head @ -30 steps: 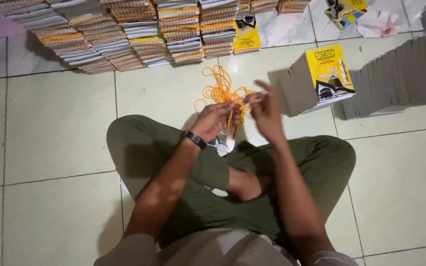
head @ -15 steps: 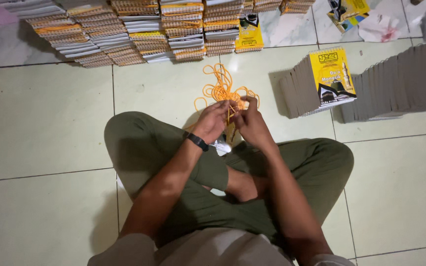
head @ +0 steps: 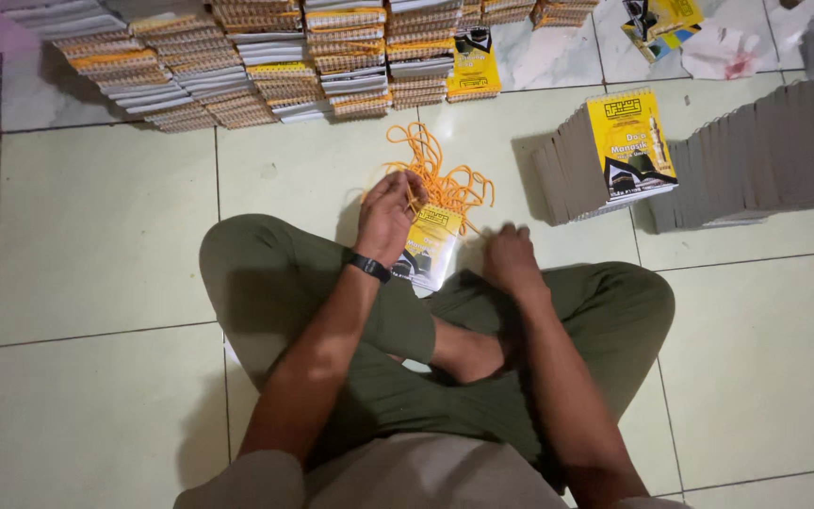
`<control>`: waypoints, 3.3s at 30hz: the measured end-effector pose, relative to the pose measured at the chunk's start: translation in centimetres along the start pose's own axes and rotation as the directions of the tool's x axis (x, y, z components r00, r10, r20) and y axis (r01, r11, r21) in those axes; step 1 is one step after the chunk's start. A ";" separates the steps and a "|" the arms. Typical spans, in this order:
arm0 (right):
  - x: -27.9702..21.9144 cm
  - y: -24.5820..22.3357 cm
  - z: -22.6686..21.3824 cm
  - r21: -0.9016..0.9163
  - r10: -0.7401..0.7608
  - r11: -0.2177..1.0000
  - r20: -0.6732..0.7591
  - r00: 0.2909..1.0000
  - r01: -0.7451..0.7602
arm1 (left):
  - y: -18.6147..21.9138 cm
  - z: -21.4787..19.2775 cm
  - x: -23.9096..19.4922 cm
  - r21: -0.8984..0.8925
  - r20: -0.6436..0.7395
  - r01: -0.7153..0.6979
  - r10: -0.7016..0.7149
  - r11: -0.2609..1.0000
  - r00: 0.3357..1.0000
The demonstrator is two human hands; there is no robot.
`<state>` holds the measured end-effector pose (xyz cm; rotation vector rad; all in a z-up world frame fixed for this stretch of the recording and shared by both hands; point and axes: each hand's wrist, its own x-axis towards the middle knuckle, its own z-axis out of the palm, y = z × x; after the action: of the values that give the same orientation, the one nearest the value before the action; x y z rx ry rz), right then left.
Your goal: The person sits on the floor and repeatedly picks up stacks of yellow-covered notebooks. They wrap an orange rubber band around each stack, pull it tight, and tie a knot to secure the bundle before placing it aside.
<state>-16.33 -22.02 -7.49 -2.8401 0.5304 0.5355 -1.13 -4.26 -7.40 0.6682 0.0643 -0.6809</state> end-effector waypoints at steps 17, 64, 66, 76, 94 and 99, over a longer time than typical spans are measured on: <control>-0.1 -6.3 -1.8 0.817 0.170 0.337 -0.542 0.823 0.468 | -2.2 3.7 -2.9 0.124 0.068 0.027 -0.036 0.992 0.997; -1.9 -4.8 -2.0 0.736 -0.036 0.642 -0.254 0.966 0.217 | -1.8 1.8 -1.9 0.203 0.068 -0.015 0.001 0.979 0.998; -3.0 -5.4 -4.6 0.698 -0.114 0.647 -0.311 0.944 0.308 | -2.4 1.0 -1.3 0.214 0.055 -0.009 -0.002 0.977 0.998; -2.3 -4.3 -4.0 0.757 0.006 0.247 -0.626 0.780 0.605 | -4.1 0.3 -1.6 0.476 0.163 0.092 -0.190 0.875 0.968; -2.2 -4.1 -3.1 0.576 0.160 0.662 -0.733 0.661 0.480 | -1.4 4.1 -4.3 0.831 0.273 -0.240 0.008 0.501 0.962; -3.1 -5.7 -4.1 0.422 0.125 0.745 -0.849 0.514 0.517 | -3.0 4.1 -5.1 0.546 0.096 0.081 -0.158 0.834 0.983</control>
<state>-15.56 -16.90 -1.76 -2.2023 0.3539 -1.0057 -7.56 -5.63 -4.44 1.1680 -0.2268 -0.8757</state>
